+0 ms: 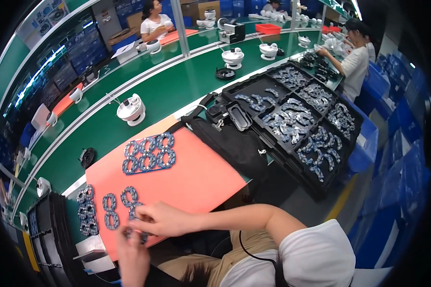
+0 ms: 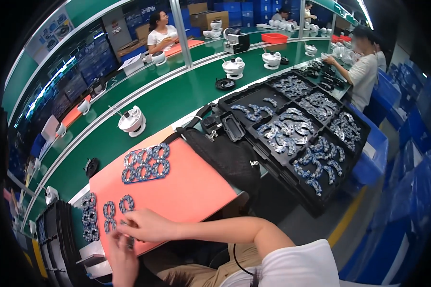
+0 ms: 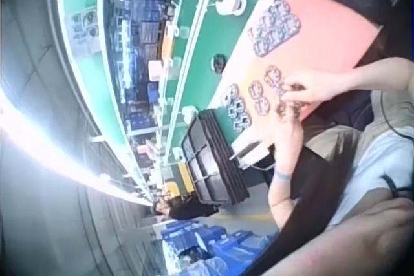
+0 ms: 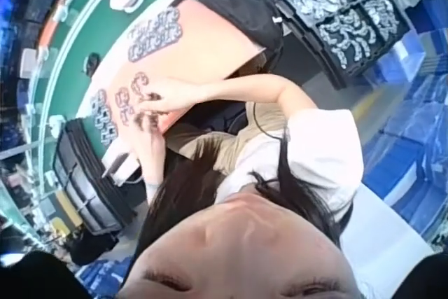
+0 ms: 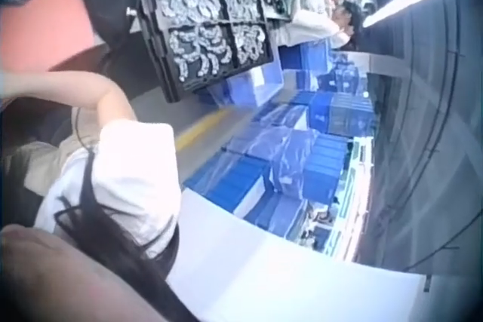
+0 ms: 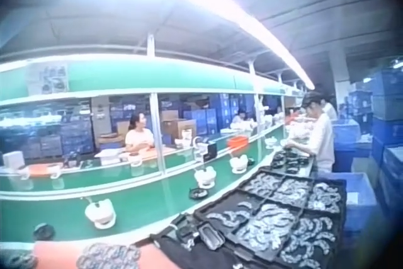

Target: Assemble circular LED circuit boards by placing small electronic components into the designated holes on the blue board frames.

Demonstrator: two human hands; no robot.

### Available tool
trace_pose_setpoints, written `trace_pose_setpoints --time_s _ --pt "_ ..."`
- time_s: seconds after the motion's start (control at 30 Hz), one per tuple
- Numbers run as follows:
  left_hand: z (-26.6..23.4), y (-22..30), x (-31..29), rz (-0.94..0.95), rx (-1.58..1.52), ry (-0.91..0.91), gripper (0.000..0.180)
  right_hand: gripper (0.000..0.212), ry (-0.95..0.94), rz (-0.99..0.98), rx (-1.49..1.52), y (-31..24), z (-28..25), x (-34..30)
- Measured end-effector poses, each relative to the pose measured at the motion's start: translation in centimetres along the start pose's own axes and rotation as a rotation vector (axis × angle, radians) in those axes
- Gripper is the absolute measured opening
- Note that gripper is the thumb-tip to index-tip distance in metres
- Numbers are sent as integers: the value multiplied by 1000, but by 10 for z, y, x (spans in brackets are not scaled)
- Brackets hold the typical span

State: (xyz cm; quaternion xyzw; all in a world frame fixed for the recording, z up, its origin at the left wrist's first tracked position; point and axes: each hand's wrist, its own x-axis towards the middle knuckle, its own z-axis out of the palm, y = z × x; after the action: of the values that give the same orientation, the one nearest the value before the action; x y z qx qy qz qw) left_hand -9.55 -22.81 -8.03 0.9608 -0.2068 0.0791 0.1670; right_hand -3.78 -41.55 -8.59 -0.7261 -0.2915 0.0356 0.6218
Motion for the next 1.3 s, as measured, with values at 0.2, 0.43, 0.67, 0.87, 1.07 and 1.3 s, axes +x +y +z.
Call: trace_pose_setpoints --time_s 0.2,0.43,0.67,0.87,1.07,1.3 --pt "45 28 -15 246 -109 106 52 26 73 275 -40 16 -22 -75" --pt "100 62 -6 346 -651 -34 54 25 163 317 153 6 -40 -131" --pt "124 101 -17 229 -1253 239 56 26 534 371 857 8 -34 -152" --pt "104 109 2 171 -979 50 31 29 479 336 95 0 -39 -162" --pt "112 113 8 335 -1104 -178 21 34 591 351 293 4 -32 -167" --pt "108 113 15 249 -1180 -81 13 32 264 488 741 2 -60 -177"
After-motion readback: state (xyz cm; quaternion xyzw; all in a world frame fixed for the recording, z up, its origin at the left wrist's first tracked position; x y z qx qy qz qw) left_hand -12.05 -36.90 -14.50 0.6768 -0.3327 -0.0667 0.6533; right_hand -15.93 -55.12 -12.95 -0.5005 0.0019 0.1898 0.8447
